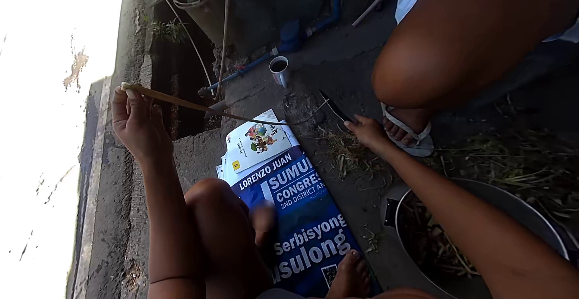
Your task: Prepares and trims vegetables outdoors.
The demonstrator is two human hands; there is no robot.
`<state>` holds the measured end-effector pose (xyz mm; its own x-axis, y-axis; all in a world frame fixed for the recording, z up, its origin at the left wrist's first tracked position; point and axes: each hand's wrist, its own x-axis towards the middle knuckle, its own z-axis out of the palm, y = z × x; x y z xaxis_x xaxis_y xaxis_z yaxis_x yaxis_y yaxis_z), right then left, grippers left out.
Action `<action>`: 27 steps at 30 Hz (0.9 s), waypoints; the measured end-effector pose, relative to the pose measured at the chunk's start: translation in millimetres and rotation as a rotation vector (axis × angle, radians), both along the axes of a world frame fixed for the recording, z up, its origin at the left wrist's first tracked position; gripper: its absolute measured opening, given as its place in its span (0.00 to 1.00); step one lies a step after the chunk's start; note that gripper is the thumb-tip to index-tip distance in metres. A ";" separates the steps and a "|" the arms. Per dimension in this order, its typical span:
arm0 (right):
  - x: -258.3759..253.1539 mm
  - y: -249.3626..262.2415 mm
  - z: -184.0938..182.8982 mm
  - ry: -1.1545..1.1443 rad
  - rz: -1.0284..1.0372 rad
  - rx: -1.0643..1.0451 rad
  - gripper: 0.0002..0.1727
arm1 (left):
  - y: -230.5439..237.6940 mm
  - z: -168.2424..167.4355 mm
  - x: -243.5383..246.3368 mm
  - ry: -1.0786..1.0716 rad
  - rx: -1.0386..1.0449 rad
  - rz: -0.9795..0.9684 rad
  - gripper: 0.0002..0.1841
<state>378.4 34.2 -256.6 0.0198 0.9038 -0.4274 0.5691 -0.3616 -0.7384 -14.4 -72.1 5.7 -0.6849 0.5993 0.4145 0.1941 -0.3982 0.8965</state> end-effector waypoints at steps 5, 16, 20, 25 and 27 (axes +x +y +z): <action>-10.0 0.4 11.2 0.169 -0.088 -0.075 0.38 | -1.0 -1.5 4.2 0.081 -0.004 -0.020 0.05; -32.3 -21.0 3.7 0.160 0.860 -0.058 0.27 | 2.5 -4.6 8.0 0.124 -0.094 -0.057 0.04; -87.3 -47.7 -36.0 -0.110 1.128 0.019 0.27 | 6.2 -6.9 13.6 0.092 -0.074 -0.104 0.04; -133.9 -69.4 -54.6 -0.178 1.137 0.032 0.35 | 5.2 -4.4 23.2 0.065 -0.059 -0.176 0.05; -143.0 -74.6 -48.6 -0.222 1.185 0.036 0.38 | 4.7 -5.1 25.4 0.072 -0.042 -0.205 0.04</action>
<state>235.4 -40.4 -305.2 -0.7605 0.4213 -0.4941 0.6493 0.4901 -0.5816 11.0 -67.4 0.6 -0.5164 0.7410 0.4292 0.1766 -0.3983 0.9001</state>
